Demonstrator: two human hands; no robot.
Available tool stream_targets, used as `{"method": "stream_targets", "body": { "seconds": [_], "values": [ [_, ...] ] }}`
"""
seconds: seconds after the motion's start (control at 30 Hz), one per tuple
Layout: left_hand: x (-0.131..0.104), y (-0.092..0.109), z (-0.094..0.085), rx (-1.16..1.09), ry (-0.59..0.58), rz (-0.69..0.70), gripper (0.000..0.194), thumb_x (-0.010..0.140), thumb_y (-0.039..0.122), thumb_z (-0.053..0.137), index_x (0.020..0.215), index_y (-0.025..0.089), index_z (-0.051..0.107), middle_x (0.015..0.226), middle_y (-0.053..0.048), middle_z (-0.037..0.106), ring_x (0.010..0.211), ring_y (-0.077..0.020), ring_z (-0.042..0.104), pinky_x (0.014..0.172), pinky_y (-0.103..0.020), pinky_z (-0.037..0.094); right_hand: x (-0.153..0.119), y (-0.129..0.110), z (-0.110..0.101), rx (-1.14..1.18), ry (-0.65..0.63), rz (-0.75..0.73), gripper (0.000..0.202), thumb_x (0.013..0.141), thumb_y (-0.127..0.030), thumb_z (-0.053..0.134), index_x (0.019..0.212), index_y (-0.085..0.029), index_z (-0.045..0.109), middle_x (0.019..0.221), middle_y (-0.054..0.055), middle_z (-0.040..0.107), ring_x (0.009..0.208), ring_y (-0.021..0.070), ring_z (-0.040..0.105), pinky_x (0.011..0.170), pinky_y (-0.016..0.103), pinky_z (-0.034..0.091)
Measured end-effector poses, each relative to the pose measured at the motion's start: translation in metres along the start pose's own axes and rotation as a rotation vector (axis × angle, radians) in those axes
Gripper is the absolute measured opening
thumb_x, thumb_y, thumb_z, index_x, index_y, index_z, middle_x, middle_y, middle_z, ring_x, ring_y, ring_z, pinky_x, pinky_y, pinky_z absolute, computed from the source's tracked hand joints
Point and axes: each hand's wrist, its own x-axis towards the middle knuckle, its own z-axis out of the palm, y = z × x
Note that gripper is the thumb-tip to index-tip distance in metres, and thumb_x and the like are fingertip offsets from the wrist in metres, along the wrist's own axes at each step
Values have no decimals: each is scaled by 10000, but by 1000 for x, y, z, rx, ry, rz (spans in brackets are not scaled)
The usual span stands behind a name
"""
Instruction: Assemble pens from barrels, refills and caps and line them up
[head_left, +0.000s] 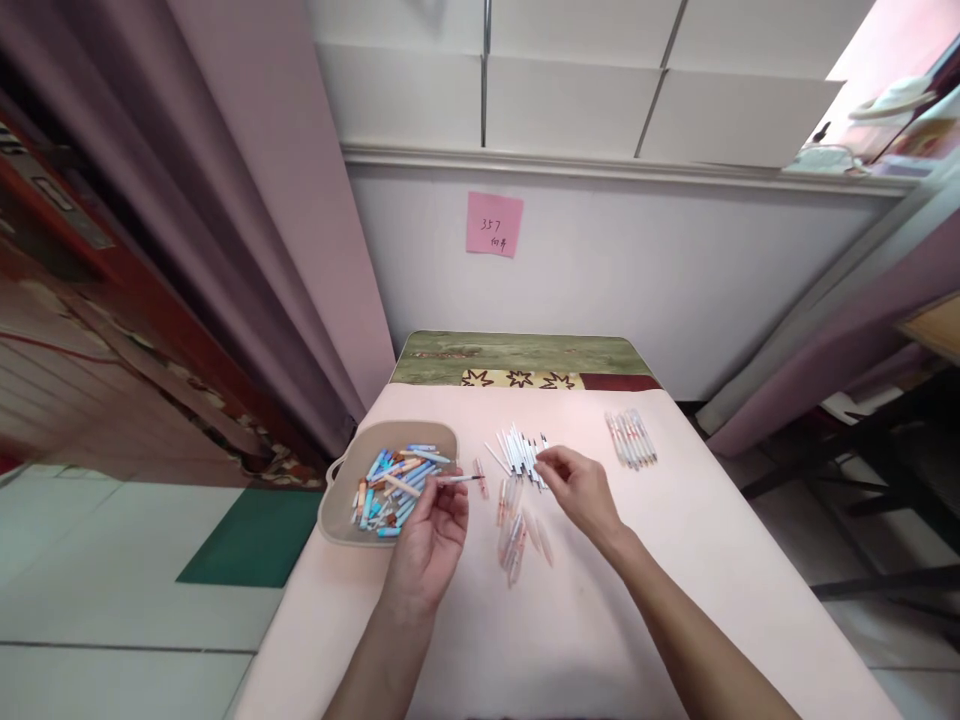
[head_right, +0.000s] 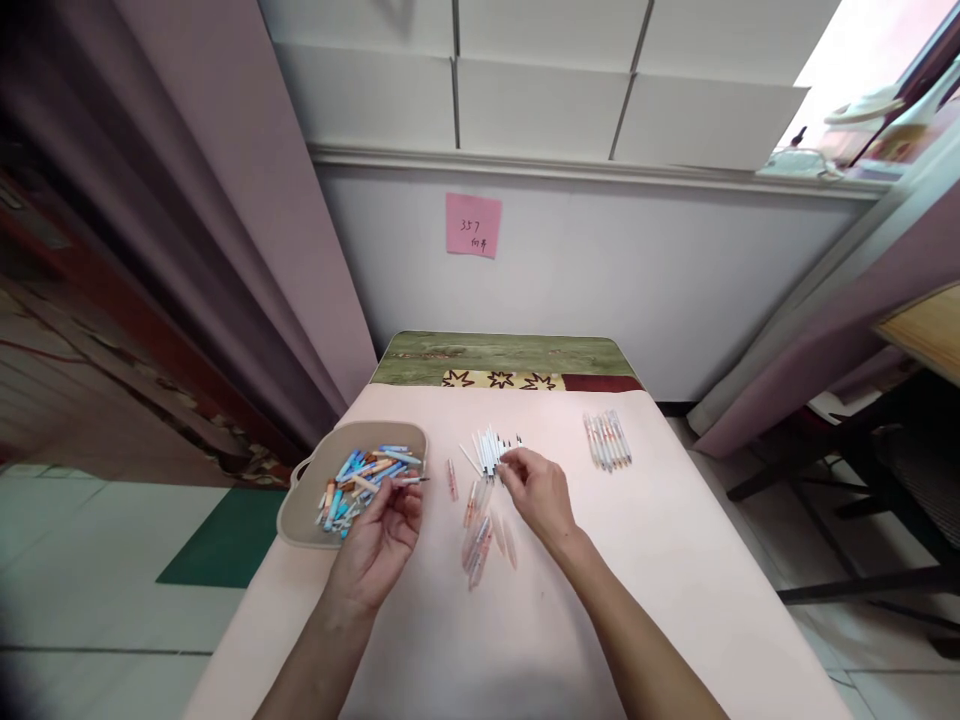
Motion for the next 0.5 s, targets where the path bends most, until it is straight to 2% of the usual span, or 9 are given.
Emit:
{"method": "stream_targets", "body": {
  "seconds": [0.03, 0.1, 0.17, 0.23, 0.33, 0.5],
  "values": [
    [2, 1, -2, 26, 45, 12, 247, 959, 161, 409, 833, 100, 613, 687, -45, 653, 599, -91, 644, 552, -169, 557, -1, 11, 5, -122, -48, -17, 157, 862, -292, 562, 870, -217, 700, 815, 33, 704, 716, 167, 641, 685, 276, 492],
    [5, 1, -5, 62, 103, 20, 219, 945, 137, 433, 831, 101, 616, 690, -50, 682, 567, -94, 653, 551, -174, 567, -3, 26, 18, -307, -156, -85, 165, 853, -252, 565, 954, -242, 696, 976, 39, 702, 849, 184, 649, 760, 285, 487],
    [7, 0, -6, 70, 123, 31, 215, 939, 121, 436, 819, 104, 614, 689, -55, 696, 560, -100, 663, 557, -180, 573, -5, 35, 30, -415, -217, -165, 286, 828, -289, 617, 1110, -253, 650, 1151, 57, 657, 1023, 215, 613, 852, 313, 474],
    [8, 0, -7, 61, 123, 53, 222, 940, 113, 425, 822, 106, 612, 679, -56, 699, 574, -108, 674, 589, -197, 585, -4, 39, 39, -471, -245, -230, 458, 781, -372, 684, 1209, -237, 595, 1238, 82, 613, 1128, 248, 558, 926, 350, 446],
    [9, 2, -7, 57, 121, 70, 206, 936, 109, 428, 856, 108, 617, 674, -53, 700, 599, -119, 684, 631, -224, 598, -2, 44, 48, -496, -295, -281, 525, 753, -415, 712, 1217, -208, 583, 1238, 105, 609, 1137, 267, 547, 959, 371, 418],
    [11, 4, -7, 80, 121, 44, 205, 929, 93, 438, 815, 99, 609, 682, -65, 704, 588, -117, 682, 629, -223, 598, -3, 48, 51, -511, -295, -335, 392, 801, -360, 662, 1153, -201, 600, 1105, 93, 650, 1063, 246, 568, 937, 356, 406]
  ]
}}
